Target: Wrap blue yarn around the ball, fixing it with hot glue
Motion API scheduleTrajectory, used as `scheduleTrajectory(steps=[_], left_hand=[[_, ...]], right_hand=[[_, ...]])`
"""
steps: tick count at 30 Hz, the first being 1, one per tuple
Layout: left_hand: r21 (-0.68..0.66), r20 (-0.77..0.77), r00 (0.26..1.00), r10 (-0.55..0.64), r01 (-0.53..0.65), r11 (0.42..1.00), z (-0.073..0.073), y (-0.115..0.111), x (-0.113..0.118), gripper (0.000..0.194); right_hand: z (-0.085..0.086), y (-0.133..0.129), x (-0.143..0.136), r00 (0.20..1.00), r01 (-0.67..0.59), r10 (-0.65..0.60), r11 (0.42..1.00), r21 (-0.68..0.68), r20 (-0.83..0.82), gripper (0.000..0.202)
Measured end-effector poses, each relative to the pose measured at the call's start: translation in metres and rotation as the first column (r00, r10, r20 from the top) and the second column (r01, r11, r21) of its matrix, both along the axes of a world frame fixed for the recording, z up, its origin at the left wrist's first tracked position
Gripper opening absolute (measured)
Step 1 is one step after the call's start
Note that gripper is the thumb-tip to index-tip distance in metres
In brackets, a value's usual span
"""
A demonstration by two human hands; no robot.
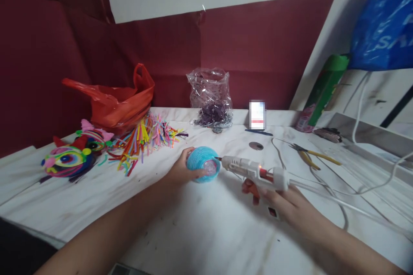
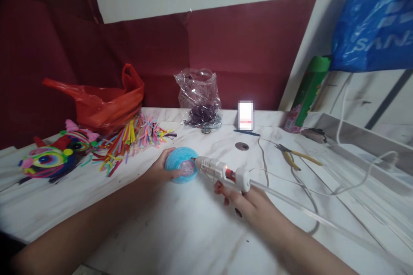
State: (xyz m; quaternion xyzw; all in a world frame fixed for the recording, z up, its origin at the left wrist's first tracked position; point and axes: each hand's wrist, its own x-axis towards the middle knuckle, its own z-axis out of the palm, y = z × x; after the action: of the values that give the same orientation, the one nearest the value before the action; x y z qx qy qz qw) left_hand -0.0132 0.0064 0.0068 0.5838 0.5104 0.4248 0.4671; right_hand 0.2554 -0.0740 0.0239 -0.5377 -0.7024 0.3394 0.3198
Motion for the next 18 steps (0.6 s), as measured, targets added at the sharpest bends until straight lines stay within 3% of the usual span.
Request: scheduleTrajectory(steps=[9, 13, 18], left_hand=[[0.189, 0.010, 1.000, 0.022, -0.024, 0.982, -0.005, -0.007, 0.008, 0.091], [0.254, -0.038, 0.999, 0.004, 0.006, 0.967, -0.011, -0.004, 0.006, 0.087], [0.272, -0.044, 0.999, 0.009, 0.003, 0.962, -0.015, -0.003, 0.004, 0.087]], right_hand=[[-0.016, -0.008, -0.006, 0.989, -0.034, 0.013, 0.989, 0.144, 0.145, 0.038], [-0.011, -0.010, -0.014, 0.988, -0.120, 0.099, 0.975, 0.188, 0.118, 0.027], [-0.004, -0.015, -0.022, 0.992, -0.125, 0.113, 0.965, 0.232, 0.065, 0.023]])
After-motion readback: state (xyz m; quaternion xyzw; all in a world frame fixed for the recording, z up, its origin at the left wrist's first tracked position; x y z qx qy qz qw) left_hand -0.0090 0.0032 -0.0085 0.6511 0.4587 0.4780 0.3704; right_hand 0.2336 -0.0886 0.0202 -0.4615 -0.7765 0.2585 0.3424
